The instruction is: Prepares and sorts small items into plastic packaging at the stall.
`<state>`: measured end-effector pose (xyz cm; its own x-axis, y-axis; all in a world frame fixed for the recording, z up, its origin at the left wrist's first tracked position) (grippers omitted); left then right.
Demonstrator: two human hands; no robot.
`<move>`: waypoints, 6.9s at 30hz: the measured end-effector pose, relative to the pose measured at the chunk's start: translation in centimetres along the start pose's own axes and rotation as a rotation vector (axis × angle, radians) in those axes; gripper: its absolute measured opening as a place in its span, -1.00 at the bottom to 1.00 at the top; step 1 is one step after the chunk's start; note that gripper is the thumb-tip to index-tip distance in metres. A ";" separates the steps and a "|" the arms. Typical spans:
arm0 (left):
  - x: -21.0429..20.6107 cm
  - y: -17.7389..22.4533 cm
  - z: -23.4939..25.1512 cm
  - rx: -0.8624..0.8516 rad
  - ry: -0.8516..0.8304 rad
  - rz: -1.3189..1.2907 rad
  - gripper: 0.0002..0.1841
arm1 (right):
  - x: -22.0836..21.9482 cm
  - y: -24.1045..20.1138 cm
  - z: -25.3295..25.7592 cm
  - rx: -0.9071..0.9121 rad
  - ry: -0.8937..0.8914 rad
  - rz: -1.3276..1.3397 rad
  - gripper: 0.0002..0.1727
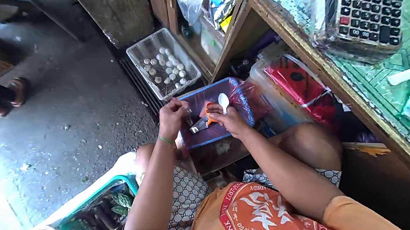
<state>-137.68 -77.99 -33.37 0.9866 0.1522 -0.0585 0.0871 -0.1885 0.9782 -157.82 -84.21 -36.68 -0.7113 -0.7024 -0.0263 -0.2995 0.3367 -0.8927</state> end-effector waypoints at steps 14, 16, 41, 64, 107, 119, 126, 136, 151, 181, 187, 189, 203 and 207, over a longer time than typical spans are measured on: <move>-1.8 1.0 -20.5 0.389 -0.056 1.033 0.08 | 2.5 -4.8 -3.3 0.183 0.023 0.047 -0.81; -0.3 -2.2 -23.7 0.572 0.064 0.762 0.03 | 2.8 -5.4 -3.9 0.190 0.032 0.091 -0.78; -7.4 0.4 2.5 -0.025 -0.126 -0.161 -0.87 | 2.3 -3.5 -0.9 0.127 0.078 0.046 -0.82; 4.8 -1.8 2.6 -0.062 0.316 -0.411 -0.78 | 2.6 8.8 1.8 -0.300 0.184 -0.812 -0.68; 4.3 -1.6 3.3 -0.075 0.226 -0.137 -0.83 | 3.1 3.8 -3.4 -0.073 0.375 -0.903 -0.71; 2.6 -0.9 2.2 -0.067 0.061 -0.123 -0.79 | 5.8 1.6 -5.4 -0.086 0.507 -0.197 -0.67; 0.7 -0.3 2.6 -0.138 -0.053 -0.225 -0.87 | 5.7 -5.1 -7.6 0.115 0.388 0.221 -0.79; -2.2 0.4 2.8 -0.190 -0.150 -0.201 -0.76 | 6.2 -3.3 -6.3 0.115 0.336 0.454 -0.79; -2.1 0.4 3.0 -0.198 -0.108 -0.153 -0.76 | 6.3 -2.5 -6.1 0.102 0.323 0.435 -0.79; -3.3 0.8 2.6 0.005 -0.189 0.330 -0.74 | 5.5 -7.6 -3.9 0.049 0.152 -0.177 -0.77; -0.4 -0.2 3.7 0.010 -0.056 0.421 -0.75 | 3.6 -11.0 -0.4 0.092 0.005 -0.183 -0.68; 0.7 -0.6 3.9 0.007 -0.033 0.347 -0.76 | 4.0 -10.8 0.2 0.138 -0.003 -0.079 -0.56; 6.9 -1.1 2.5 -0.199 0.358 -0.074 -0.57 | 7.2 8.3 6.7 -0.713 -0.084 -1.241 -0.71; 7.1 -1.5 2.7 -0.193 0.344 -0.101 -0.57 | 8.2 9.6 7.3 -0.714 -0.116 -1.305 -0.74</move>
<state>-130.40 -79.22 -35.77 0.8678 0.4826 -0.1183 0.1213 0.0251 0.9923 -161.93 -91.29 -48.76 0.3393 -0.7756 0.5322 -0.9333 -0.3482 0.0874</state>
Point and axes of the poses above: each hand's wrist, its own z-axis towards the middle knuckle, its own x-axis out of the back of the hand, y = z × x, the point moved 8 cm from there along z, towards the middle knuckle, and after that the axes turned 13 degrees about -y, right-handed, at the moved point
